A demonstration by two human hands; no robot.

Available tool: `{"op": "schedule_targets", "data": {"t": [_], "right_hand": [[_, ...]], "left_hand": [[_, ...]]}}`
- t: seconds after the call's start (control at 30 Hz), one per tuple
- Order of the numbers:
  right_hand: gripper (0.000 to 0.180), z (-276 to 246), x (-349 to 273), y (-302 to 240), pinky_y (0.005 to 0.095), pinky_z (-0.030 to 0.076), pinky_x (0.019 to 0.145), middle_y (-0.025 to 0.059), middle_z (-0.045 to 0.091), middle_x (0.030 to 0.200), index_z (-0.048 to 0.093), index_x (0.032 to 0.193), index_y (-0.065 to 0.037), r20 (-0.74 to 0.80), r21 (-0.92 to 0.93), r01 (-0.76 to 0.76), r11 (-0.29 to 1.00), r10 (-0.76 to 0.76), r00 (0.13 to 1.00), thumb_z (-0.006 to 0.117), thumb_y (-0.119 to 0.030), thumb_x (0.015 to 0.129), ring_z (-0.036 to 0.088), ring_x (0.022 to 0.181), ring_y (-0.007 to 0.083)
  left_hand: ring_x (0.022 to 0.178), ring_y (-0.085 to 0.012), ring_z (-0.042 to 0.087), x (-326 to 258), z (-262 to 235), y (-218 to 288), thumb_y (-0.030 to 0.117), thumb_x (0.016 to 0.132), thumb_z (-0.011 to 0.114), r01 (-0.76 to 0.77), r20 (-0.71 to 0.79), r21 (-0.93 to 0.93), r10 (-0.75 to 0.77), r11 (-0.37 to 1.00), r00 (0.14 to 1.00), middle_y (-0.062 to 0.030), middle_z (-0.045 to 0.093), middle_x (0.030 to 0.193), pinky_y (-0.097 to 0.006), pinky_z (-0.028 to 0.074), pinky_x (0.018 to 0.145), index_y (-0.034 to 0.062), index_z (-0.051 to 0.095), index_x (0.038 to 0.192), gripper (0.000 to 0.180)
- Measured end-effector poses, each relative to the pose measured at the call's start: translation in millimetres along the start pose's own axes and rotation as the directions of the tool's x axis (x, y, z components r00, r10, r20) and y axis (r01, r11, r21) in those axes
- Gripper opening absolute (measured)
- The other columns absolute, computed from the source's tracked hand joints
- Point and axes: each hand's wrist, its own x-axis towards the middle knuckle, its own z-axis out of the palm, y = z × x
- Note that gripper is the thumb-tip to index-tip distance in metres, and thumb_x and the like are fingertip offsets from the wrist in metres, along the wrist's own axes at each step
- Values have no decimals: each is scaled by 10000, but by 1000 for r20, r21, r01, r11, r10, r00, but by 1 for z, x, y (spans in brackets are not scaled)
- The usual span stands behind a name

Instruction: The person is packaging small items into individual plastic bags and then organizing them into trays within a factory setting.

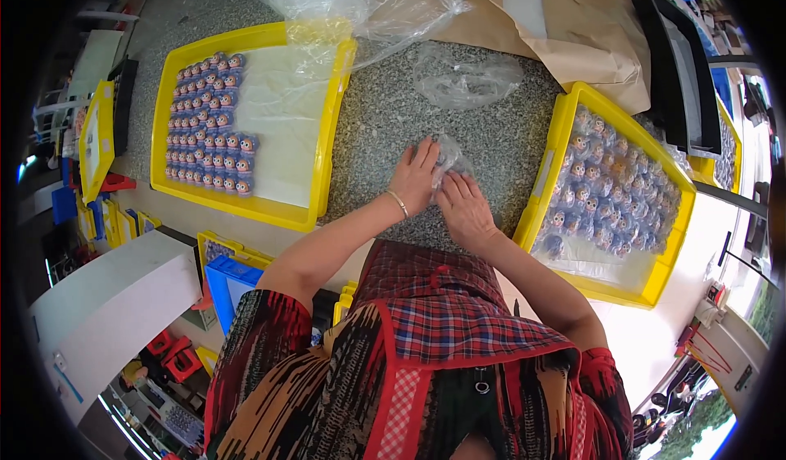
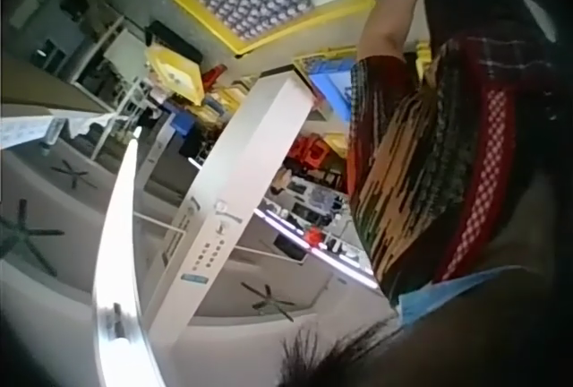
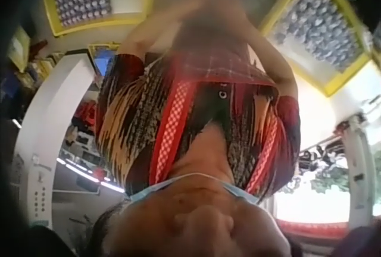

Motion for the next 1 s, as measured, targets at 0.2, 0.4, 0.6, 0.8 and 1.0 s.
{"op": "schedule_targets", "data": {"t": [0.2, 0.4, 0.6, 0.8, 1.0], "right_hand": [[301, 8, 10, 23, 428, 298, 1054, 140, 523, 1202, 568, 1085, -58, 49, -172, 104, 980, -97, 994, 538, -153, 801, 416, 1227, 302], [256, 0, 16, 42, 413, 319, 1033, 138, 540, 1185, 570, 1037, -73, 129, -110, 29, 993, -15, 992, 531, -160, 799, 445, 1204, 290], [229, -13, 0, 52, 410, 457, 836, 140, 570, 1128, 558, 1051, -74, 68, 510, -155, 846, 141, 988, 537, -112, 826, 553, 1024, 272], [321, -81, -89, 73, 318, 546, 601, 112, 577, 1123, 493, 1201, -48, 272, 775, 51, -630, 405, 873, 493, -178, 907, 604, 946, 242], [336, -117, -205, 110, 365, 534, 852, 110, 573, 1163, 464, 1226, -24, 391, 322, 622, -713, 699, 599, 470, -171, 924, 581, 1029, 230]], "left_hand": [[1247, -393, 379, 0, -27, -10, 53, 684, 655, 83, -55, -554, -136, 828, 989, -190, 400, 1306, -442, 397, 980, 54, 551, 1136, 463], [1041, -381, 490, 45, -9, -9, 38, 645, 685, 244, -42, -334, -272, 911, 961, -179, 468, 1145, -432, 449, 837, 49, 532, 1090, 471], [904, -359, 532, 44, -1, -8, -29, 668, 627, 196, -82, -403, -248, 894, 965, -146, 540, 967, -405, 448, 799, 45, 524, 1092, 442], [944, -279, 550, 84, -44, 117, -67, 691, 580, -60, -237, -590, -101, 805, 966, -132, 536, 1003, -347, 457, 811, 19, 558, 1163, 480], [957, -285, 561, 147, -33, 233, -42, 710, 595, -39, 7, -861, 89, 507, 996, -141, 520, 1045, -331, 461, 839, 0, 583, 1121, 413]]}}
